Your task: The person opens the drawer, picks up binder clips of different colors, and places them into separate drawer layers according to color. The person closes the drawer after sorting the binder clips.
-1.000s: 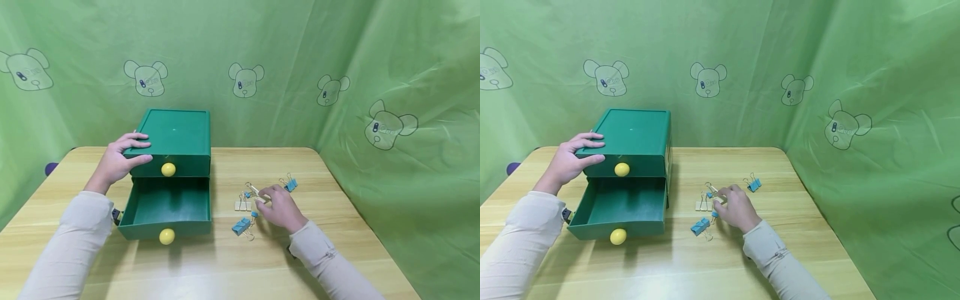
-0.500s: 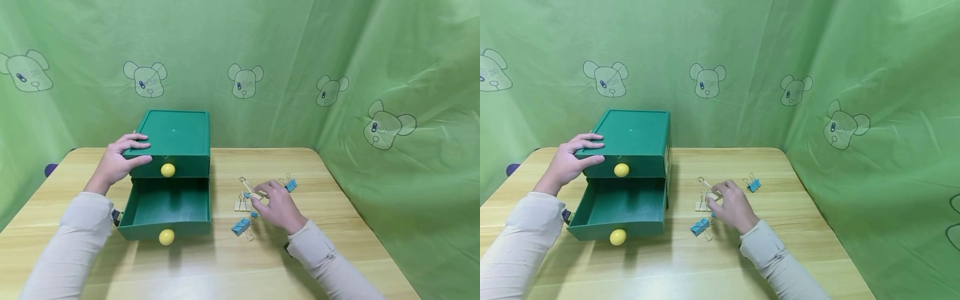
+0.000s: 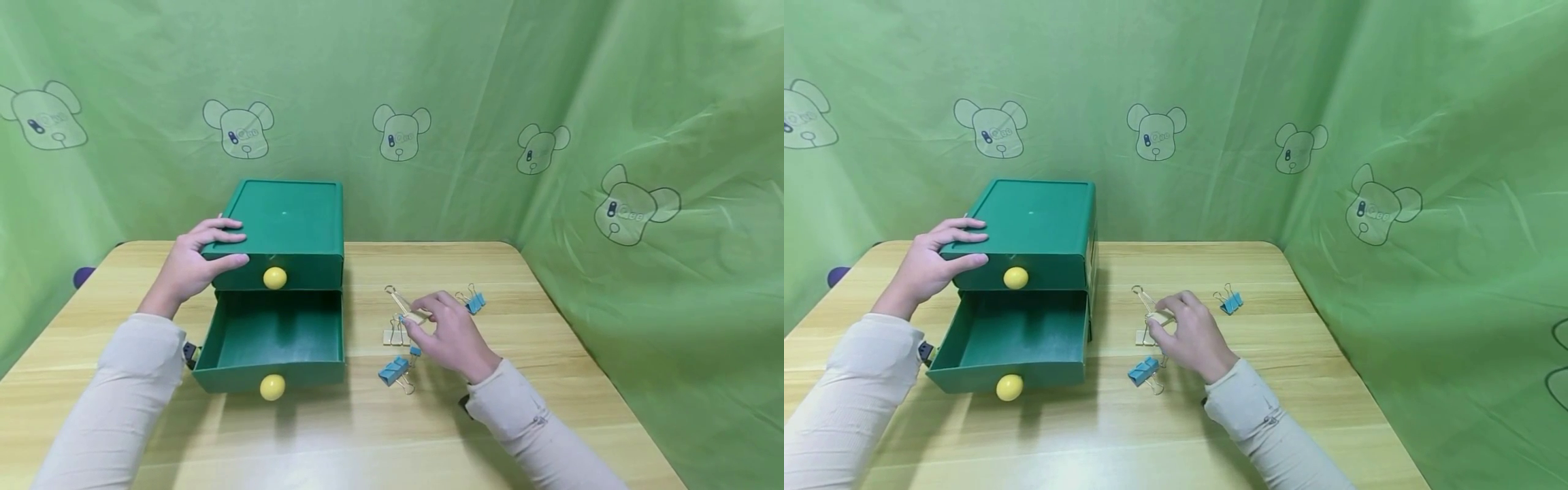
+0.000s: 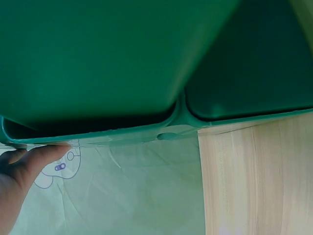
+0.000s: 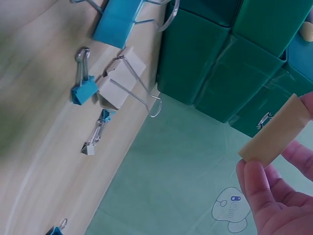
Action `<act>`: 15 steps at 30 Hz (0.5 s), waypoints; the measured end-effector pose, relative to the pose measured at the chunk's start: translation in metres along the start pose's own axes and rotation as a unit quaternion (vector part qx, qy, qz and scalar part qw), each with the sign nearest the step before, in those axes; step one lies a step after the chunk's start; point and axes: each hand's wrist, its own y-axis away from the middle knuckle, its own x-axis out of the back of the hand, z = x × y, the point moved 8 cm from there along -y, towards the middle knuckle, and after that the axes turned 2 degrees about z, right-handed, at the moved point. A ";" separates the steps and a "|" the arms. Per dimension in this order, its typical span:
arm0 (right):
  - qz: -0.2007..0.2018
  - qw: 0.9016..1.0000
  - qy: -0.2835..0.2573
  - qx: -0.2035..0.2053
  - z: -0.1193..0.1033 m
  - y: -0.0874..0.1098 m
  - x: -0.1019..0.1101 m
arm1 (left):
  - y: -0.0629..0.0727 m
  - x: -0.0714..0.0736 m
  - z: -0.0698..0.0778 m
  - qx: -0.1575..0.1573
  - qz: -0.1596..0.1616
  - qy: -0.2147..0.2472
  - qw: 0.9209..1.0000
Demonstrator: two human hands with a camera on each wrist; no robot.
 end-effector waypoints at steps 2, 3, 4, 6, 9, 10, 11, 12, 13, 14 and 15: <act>0.002 1.000 -0.001 0.006 -0.002 -0.001 0.000 | 0.000 0.000 0.000 0.001 0.000 0.000 1.000; 0.003 1.000 -0.001 0.008 -0.004 -0.001 0.001 | 0.000 0.000 0.000 0.001 0.000 0.000 1.000; 0.003 1.000 0.000 0.011 -0.005 -0.001 0.001 | 0.000 0.000 0.000 0.001 0.000 -0.001 1.000; 0.003 1.000 0.002 0.013 -0.007 -0.002 0.002 | 0.000 0.000 0.000 0.001 0.000 -0.001 1.000; 0.004 1.000 0.003 0.018 -0.011 -0.003 0.002 | 0.000 -0.001 0.000 0.001 0.000 -0.002 1.000; 0.005 1.000 0.003 0.020 -0.012 -0.004 0.002 | 0.000 -0.001 0.000 0.001 -0.001 -0.001 1.000; 0.007 1.000 0.002 0.022 -0.014 -0.004 0.003 | 0.000 -0.001 0.000 0.001 -0.001 0.000 1.000; 0.008 1.000 0.001 0.026 -0.015 -0.005 0.003 | 0.000 -0.001 0.000 0.001 -0.001 0.001 1.000; 0.010 1.000 0.002 0.029 -0.017 -0.005 0.003 | 0.000 -0.001 -0.001 0.002 0.000 0.001 1.000; 0.012 0.999 0.001 0.032 -0.018 -0.006 0.003 | 0.000 0.000 -0.001 0.002 0.000 0.002 1.000; 0.014 0.999 0.000 0.037 -0.020 -0.006 0.004 | 0.000 0.000 -0.001 0.002 0.000 0.002 1.000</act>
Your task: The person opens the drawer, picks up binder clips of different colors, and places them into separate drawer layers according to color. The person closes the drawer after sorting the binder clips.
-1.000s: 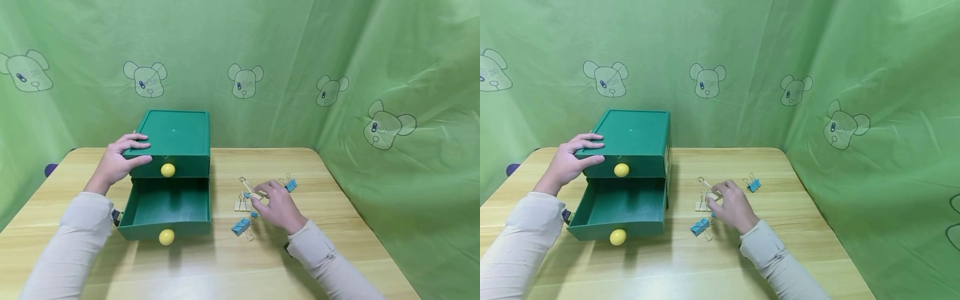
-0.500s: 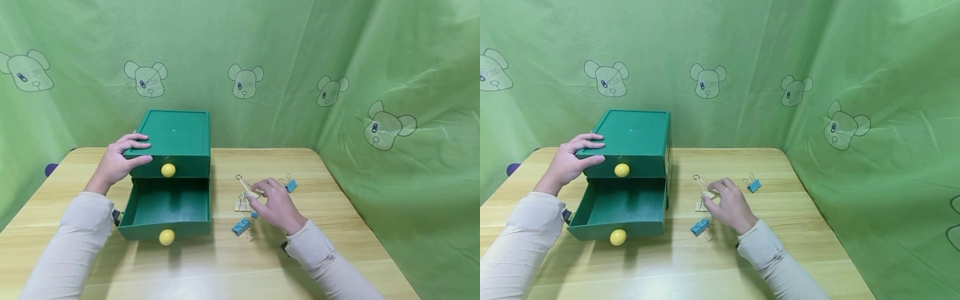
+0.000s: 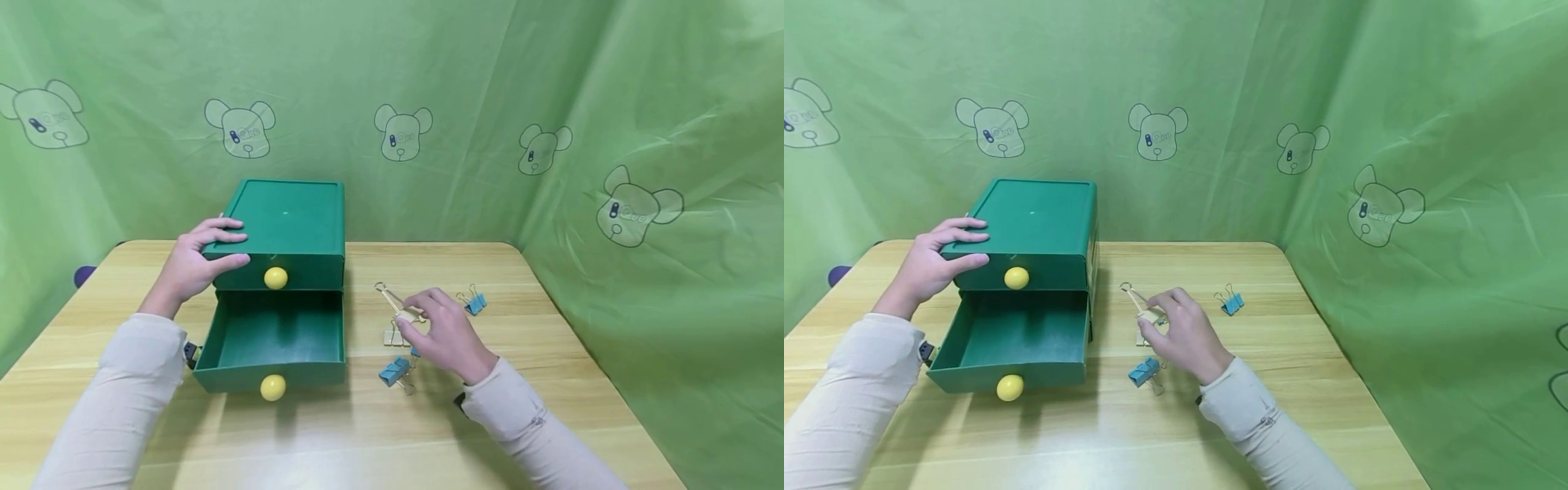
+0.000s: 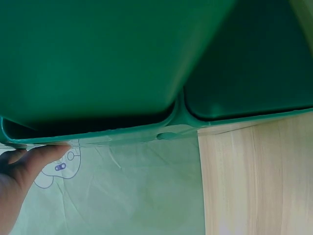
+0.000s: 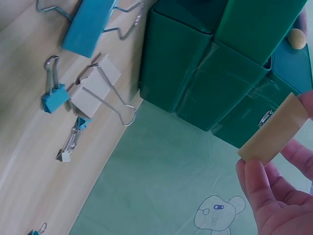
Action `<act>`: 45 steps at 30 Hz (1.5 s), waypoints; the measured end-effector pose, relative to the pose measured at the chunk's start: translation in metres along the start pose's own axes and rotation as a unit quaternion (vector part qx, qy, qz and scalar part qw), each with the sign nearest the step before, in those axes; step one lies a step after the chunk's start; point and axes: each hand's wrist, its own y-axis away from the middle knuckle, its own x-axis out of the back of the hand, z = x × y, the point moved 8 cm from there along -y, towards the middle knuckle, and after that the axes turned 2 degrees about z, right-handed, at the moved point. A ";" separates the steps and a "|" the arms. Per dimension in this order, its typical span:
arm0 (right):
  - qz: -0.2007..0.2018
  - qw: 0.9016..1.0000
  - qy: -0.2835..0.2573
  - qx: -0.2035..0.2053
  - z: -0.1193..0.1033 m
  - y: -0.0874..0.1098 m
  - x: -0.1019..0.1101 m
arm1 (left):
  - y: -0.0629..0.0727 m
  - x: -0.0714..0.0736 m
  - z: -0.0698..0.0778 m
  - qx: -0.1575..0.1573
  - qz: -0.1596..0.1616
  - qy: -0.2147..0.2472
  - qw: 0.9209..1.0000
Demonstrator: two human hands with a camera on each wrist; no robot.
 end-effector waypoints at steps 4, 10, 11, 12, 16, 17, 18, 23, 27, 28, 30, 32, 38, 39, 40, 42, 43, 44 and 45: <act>0.006 1.000 -0.004 0.016 -0.006 -0.002 0.001 | 0.000 0.000 0.001 0.000 0.001 -0.002 1.000; 0.006 0.999 -0.016 0.027 -0.013 -0.004 0.001 | 0.000 0.000 0.000 0.003 0.000 -0.003 1.000; 0.004 0.999 -0.018 0.027 -0.014 -0.005 0.001 | 0.000 0.000 0.000 0.003 0.000 -0.003 1.000; 0.004 0.999 -0.019 0.028 -0.015 -0.005 0.001 | 0.000 0.000 0.000 0.003 0.000 -0.002 1.000; 0.002 0.999 -0.033 0.036 -0.021 -0.007 -0.001 | 0.000 0.000 0.000 0.001 0.000 0.000 1.000; 0.001 0.999 -0.036 0.039 -0.022 -0.008 -0.002 | 0.000 0.000 0.000 0.001 0.000 0.000 1.000; 0.001 0.998 -0.038 0.042 -0.024 -0.008 -0.002 | 0.000 0.000 0.000 0.000 0.000 0.000 1.000; -0.001 0.998 -0.040 0.051 -0.030 -0.010 -0.006 | 0.000 -0.001 0.000 0.000 -0.002 0.000 1.000; 0.000 0.997 -0.045 0.062 -0.036 -0.012 -0.008 | 0.001 -0.001 -0.001 -0.001 -0.001 0.003 1.000; 0.001 0.997 -0.047 0.066 -0.037 -0.012 -0.009 | 0.001 0.000 0.000 -0.001 0.000 0.004 1.000; 0.007 0.996 -0.050 0.077 -0.040 -0.013 -0.009 | 0.000 0.000 0.000 -0.002 0.003 0.005 1.000; 0.011 0.995 -0.053 0.089 -0.044 -0.014 -0.010 | 0.000 0.001 0.000 -0.003 0.005 0.004 1.000; 0.010 0.993 -0.057 0.105 -0.052 -0.016 -0.014 | 0.001 0.001 0.001 -0.002 0.004 0.002 1.000; 0.009 0.993 -0.059 0.105 -0.053 -0.017 -0.015 | 0.001 0.000 0.001 -0.001 0.003 0.001 1.000; 0.008 0.992 -0.061 0.107 -0.054 -0.017 -0.015 | 0.002 0.000 0.001 -0.001 0.002 0.001 1.000; 0.007 0.992 -0.064 0.108 -0.056 -0.017 -0.017 | 0.002 0.000 0.001 0.001 0.002 0.002 1.000; 0.007 0.992 -0.065 0.109 -0.057 -0.018 -0.017 | 0.001 0.000 0.001 0.001 0.003 0.001 1.000; 0.008 0.992 -0.067 0.110 -0.059 -0.018 -0.018 | 0.001 0.000 0.001 0.001 0.002 0.001 1.000; 0.009 0.991 -0.068 0.111 -0.060 -0.018 -0.018 | 0.001 0.000 0.001 0.000 0.002 0.001 1.000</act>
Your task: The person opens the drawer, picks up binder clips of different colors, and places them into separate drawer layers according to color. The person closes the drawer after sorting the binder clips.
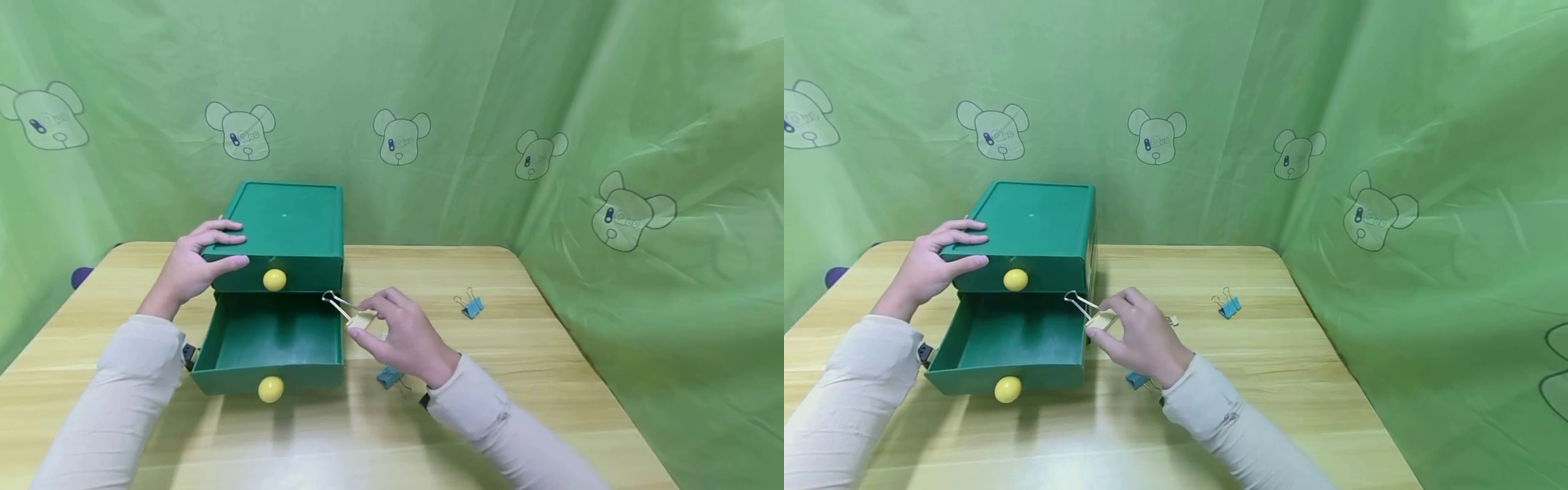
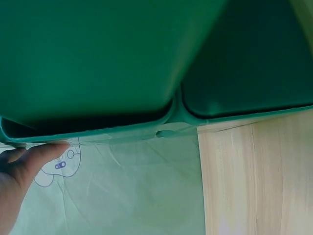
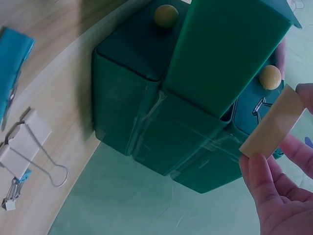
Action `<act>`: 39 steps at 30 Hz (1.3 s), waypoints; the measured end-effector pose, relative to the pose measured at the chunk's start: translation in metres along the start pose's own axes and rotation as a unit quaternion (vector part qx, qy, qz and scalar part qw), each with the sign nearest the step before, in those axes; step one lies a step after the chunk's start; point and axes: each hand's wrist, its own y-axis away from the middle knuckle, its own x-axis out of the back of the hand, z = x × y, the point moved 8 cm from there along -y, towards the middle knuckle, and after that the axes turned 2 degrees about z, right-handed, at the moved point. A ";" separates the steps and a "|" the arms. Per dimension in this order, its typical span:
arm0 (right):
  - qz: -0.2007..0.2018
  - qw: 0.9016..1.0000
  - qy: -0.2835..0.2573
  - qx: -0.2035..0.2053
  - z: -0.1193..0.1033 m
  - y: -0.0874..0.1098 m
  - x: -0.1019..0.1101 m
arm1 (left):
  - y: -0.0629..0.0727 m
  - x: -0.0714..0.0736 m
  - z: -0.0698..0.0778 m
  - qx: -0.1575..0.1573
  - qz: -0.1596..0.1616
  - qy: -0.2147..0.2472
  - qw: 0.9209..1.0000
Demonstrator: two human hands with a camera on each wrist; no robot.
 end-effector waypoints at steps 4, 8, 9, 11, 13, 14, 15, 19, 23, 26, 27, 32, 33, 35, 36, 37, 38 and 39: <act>0.002 1.000 0.000 0.005 -0.003 -0.002 -0.002 | -0.001 0.000 0.000 -0.004 0.000 0.000 1.000; 0.000 1.000 -0.003 0.009 -0.006 -0.004 -0.004 | -0.002 0.000 0.000 -0.007 0.000 0.001 1.000; -0.002 1.000 -0.006 0.010 -0.007 -0.004 -0.004 | -0.002 0.000 0.000 -0.007 0.001 0.001 1.000; -0.004 1.000 -0.012 0.011 -0.008 -0.005 -0.006 | -0.001 0.000 0.000 -0.006 0.000 0.001 1.000; -0.007 1.000 -0.017 0.011 -0.009 -0.007 -0.008 | -0.001 0.000 -0.001 -0.005 0.001 0.001 1.000; -0.009 1.000 -0.018 0.011 -0.010 -0.007 -0.009 | -0.001 0.000 -0.001 -0.004 0.001 0.000 1.000; -0.011 1.000 -0.018 0.011 -0.010 -0.007 -0.010 | -0.001 0.000 -0.001 -0.003 0.000 0.001 1.000; -0.016 1.000 -0.017 0.011 -0.012 -0.009 -0.015 | 0.000 -0.001 -0.002 -0.001 0.000 0.002 1.000; -0.020 1.000 -0.018 0.013 -0.015 -0.011 -0.018 | 0.000 -0.001 -0.002 -0.001 -0.001 0.007 1.000; -0.023 0.999 -0.019 0.016 -0.016 -0.012 -0.020 | 0.000 -0.001 -0.003 0.001 -0.002 0.006 1.000; -0.024 0.999 -0.020 0.017 -0.017 -0.013 -0.021 | 0.001 -0.001 -0.003 0.002 -0.003 0.005 1.000; -0.034 0.999 -0.028 0.014 -0.018 -0.015 -0.025 | 0.001 0.000 -0.002 0.002 -0.004 0.002 1.000; -0.036 0.999 -0.029 0.013 -0.018 -0.015 -0.026 | 0.001 0.000 -0.002 0.002 -0.004 0.002 1.000; -0.040 0.999 -0.032 0.010 -0.018 -0.016 -0.028 | 0.002 0.000 -0.001 0.000 -0.004 0.002 1.000; -0.043 0.999 -0.032 0.009 -0.019 -0.017 -0.029 | 0.002 0.000 -0.001 -0.001 -0.004 0.002 1.000; -0.044 0.998 -0.032 0.009 -0.019 -0.017 -0.030 | 0.002 0.000 -0.001 -0.001 -0.003 0.002 1.000; -0.046 0.998 -0.031 0.009 -0.020 -0.018 -0.031 | 0.002 0.000 -0.001 -0.002 -0.003 0.002 1.000; -0.047 0.998 -0.030 0.009 -0.020 -0.018 -0.032 | 0.001 0.000 -0.001 -0.002 -0.002 0.003 1.000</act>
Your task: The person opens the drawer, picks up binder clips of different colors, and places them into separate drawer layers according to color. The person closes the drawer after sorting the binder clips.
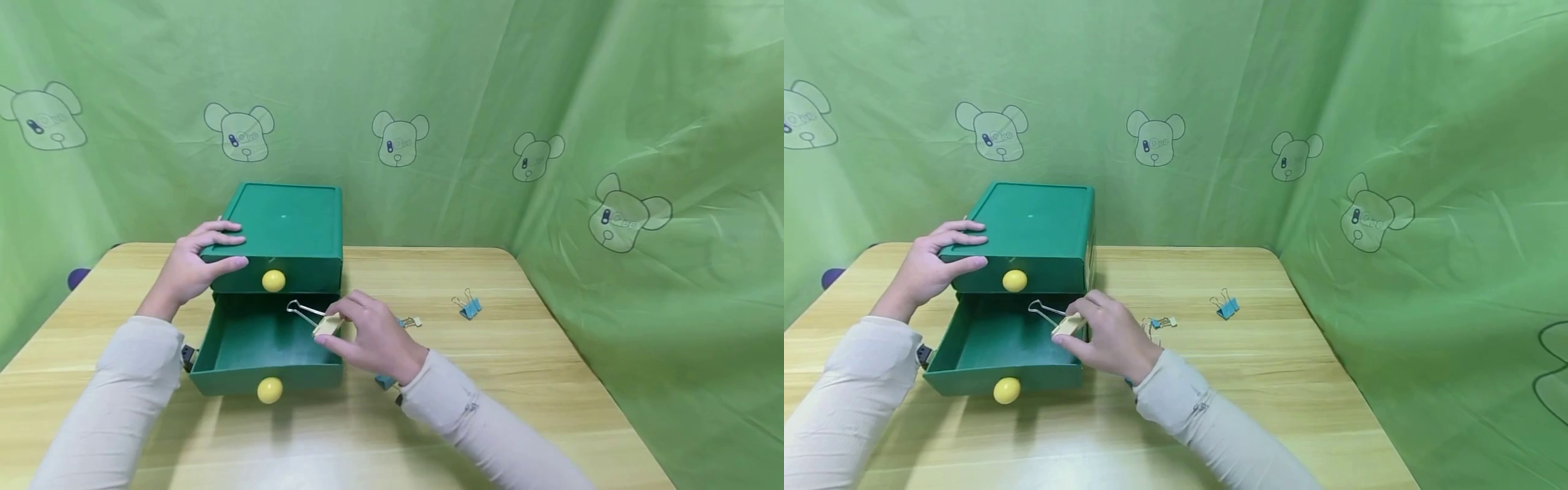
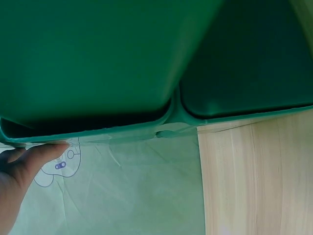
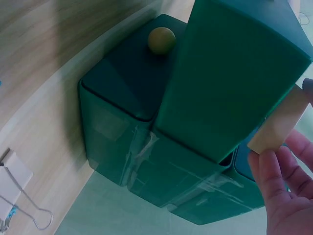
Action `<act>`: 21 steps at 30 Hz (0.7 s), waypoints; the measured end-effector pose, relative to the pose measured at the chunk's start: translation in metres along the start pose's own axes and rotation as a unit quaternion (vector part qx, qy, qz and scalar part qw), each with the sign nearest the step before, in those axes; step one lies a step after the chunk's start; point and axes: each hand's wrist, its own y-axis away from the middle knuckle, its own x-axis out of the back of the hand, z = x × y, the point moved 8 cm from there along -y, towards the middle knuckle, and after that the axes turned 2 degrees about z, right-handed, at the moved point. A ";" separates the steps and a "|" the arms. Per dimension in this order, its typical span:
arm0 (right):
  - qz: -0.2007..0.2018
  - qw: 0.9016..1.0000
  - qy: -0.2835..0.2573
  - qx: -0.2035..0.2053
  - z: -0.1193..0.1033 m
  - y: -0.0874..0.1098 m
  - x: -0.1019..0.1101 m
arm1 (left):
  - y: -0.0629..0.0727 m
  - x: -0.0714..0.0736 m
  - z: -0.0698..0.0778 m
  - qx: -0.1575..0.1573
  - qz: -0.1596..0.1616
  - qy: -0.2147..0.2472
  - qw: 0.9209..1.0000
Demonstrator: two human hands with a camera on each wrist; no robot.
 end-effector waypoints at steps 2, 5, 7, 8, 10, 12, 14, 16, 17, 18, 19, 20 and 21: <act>-0.002 1.000 -0.001 -0.002 -0.001 -0.001 -0.002 | 0.000 0.000 0.000 0.000 0.000 0.000 1.000; -0.007 1.000 -0.001 -0.008 -0.001 -0.002 -0.004 | 0.000 0.000 -0.001 0.003 -0.002 -0.001 1.000; -0.011 1.000 -0.003 -0.013 -0.001 -0.003 -0.005 | 0.001 -0.001 -0.001 0.004 -0.004 -0.002 1.000; -0.013 1.000 -0.004 -0.014 -0.001 -0.003 -0.006 | 0.001 -0.001 -0.002 0.005 -0.004 -0.002 1.000; -0.016 1.000 -0.007 -0.016 -0.001 -0.003 -0.007 | 0.001 -0.001 -0.003 0.005 -0.005 -0.002 1.000; -0.016 1.000 -0.010 -0.016 0.000 -0.003 -0.009 | 0.001 -0.001 -0.003 0.005 -0.004 0.000 1.000; -0.017 1.000 -0.009 -0.017 0.000 -0.003 -0.009 | 0.001 -0.001 -0.004 0.005 -0.004 0.002 1.000; -0.017 1.000 -0.006 -0.019 0.002 -0.003 -0.009 | 0.001 -0.001 -0.004 0.004 -0.003 0.003 1.000; -0.016 1.000 -0.004 -0.020 0.003 -0.003 -0.009 | 0.001 -0.001 -0.004 0.004 -0.002 0.003 1.000; -0.014 1.000 -0.001 -0.022 0.004 -0.003 -0.008 | 0.000 -0.001 -0.004 0.003 -0.001 0.005 1.000; -0.013 1.000 0.002 -0.023 0.006 -0.003 -0.008 | 0.000 0.000 -0.004 0.002 -0.001 0.005 1.000; -0.010 1.000 0.004 -0.025 0.008 -0.003 -0.007 | 0.000 0.000 -0.003 0.001 0.000 0.006 1.000; -0.007 1.000 0.005 -0.026 0.009 -0.003 -0.006 | 0.000 0.000 -0.003 0.001 0.001 0.007 1.000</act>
